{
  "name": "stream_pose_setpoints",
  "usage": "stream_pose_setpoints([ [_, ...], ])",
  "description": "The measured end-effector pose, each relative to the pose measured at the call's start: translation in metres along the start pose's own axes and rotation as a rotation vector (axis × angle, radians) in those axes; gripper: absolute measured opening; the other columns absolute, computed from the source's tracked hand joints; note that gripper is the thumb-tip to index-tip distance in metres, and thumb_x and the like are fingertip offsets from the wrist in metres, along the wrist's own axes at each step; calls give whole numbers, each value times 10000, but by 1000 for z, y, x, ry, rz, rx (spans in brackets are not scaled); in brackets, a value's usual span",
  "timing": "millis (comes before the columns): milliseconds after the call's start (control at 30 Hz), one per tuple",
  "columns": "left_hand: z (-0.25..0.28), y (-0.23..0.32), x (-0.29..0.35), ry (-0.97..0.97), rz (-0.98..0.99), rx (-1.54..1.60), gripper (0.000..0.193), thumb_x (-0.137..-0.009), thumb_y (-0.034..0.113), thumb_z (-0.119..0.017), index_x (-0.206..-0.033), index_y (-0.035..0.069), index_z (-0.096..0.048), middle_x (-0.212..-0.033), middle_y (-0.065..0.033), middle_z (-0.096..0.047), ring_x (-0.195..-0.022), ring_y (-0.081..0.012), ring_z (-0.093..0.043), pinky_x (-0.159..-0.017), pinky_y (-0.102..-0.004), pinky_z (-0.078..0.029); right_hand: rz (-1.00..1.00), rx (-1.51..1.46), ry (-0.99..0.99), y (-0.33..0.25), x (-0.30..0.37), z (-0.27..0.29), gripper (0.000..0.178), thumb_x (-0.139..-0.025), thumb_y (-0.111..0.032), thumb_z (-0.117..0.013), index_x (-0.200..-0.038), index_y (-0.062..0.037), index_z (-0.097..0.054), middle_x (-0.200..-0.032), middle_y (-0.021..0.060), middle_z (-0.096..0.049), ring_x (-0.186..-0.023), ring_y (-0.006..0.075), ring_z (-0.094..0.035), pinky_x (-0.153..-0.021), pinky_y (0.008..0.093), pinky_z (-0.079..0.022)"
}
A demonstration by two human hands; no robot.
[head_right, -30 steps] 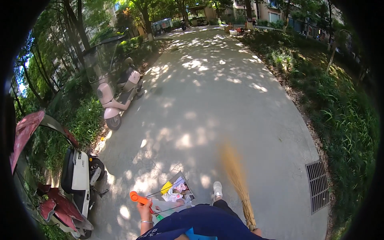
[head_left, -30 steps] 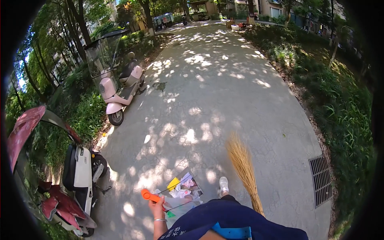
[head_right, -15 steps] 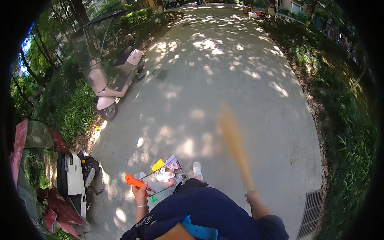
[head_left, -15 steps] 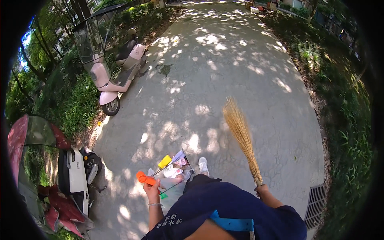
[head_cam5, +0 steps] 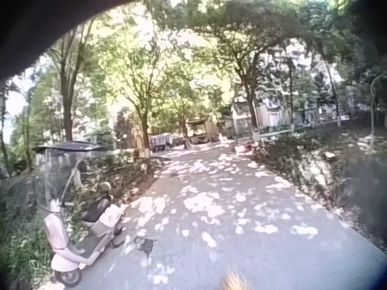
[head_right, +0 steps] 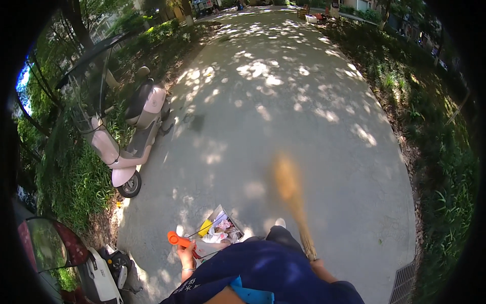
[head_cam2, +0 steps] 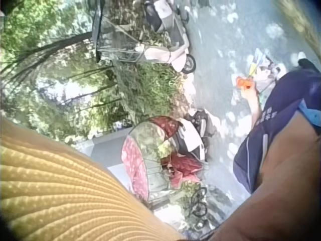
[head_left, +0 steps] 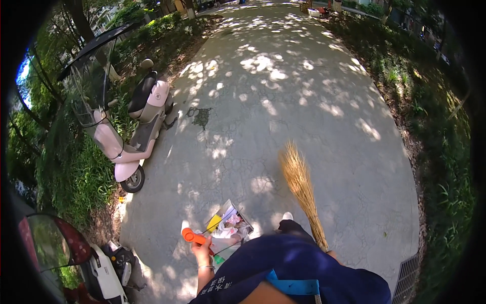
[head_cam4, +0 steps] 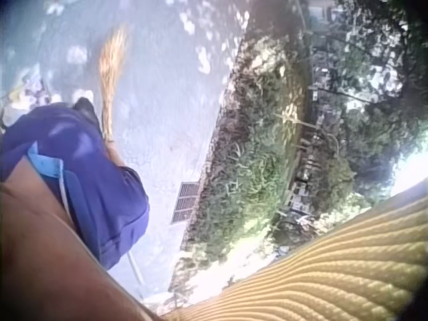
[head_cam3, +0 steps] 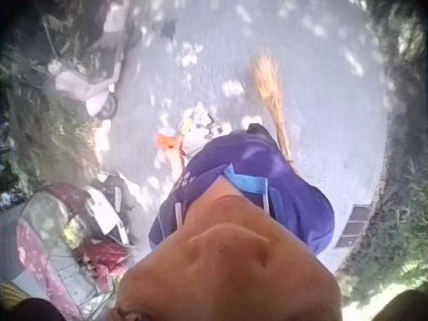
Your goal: The person walks along an outdoor path while carrying a broom and a dustpan, then uses their hands to pick up various pieces of litter from inside multiple black trash bins and places them into a plastic bag.
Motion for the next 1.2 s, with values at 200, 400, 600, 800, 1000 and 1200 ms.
stream_pose_setpoints([
  [200, -152, 34, -160, -32, -56, 81, 293, -743, -23, -741, -953, 47, -548, -834, -20, -571, -648, -125, -538, -592, -254, -462, -47, -110, -19, -166, -102, 29, 390, -658, -253, -727, -864, 76, -693, -828, 267, -674, -859, 309, -695, -738, 413, -507],
  [400, -320, 103, -307, 5, -110, 44, 353, -708, -3, -784, -974, 38, -556, -800, -34, -580, -640, -128, -561, -590, -260, -469, -113, -128, -267, -425, -207, 101, 252, -690, -145, -753, -835, 40, -664, -709, 155, -659, -595, 244, -654, -519, 390, -520],
  [600, -465, 140, -457, 72, -105, 79, 294, -745, -19, -745, -973, 43, -570, -831, -18, -585, -689, -121, -557, -624, -258, -467, -58, -152, -387, -603, -378, 119, 250, -708, -77, -748, -871, 39, -598, -636, 105, -595, -510, 196, -595, -439, 354, -509],
  [800, -619, 157, -625, -6, -71, 141, 349, -699, -46, -774, -974, 46, -579, -831, -25, -589, -696, -129, -564, -636, -263, -477, 28, -21, -252, -792, -462, 153, 222, -707, -122, -755, -814, 40, -647, -715, 131, -644, -553, 218, -626, -482, 359, -517],
  [1000, -789, 198, -805, -82, -123, 151, 326, -728, 6, -773, -978, 41, -565, -854, -20, -582, -697, -122, -561, -622, -258, -476, -76, -30, -107, -921, -534, 174, 348, -695, -242, -769, -868, 49, -688, -844, 187, -688, -732, 283, -671, -621, 390, -530],
  [1200, -932, 247, -955, -84, -104, 143, 335, -719, -5, -774, -977, 33, -564, -802, -27, -581, -642, -132, -559, -595, -259, -466, -111, -12, -155, -1055, -657, 171, 432, -685, -311, -761, -911, 50, -688, -905, 213, -685, -861, 319, -661, -717, 407, -515],
])
Point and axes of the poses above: each hand's wrist, its own x-axis away from the middle knuckle, its own z-axis out of the back of the hand, y = z × x, the point moved 8 cm from there along -x, towards the middle knuckle
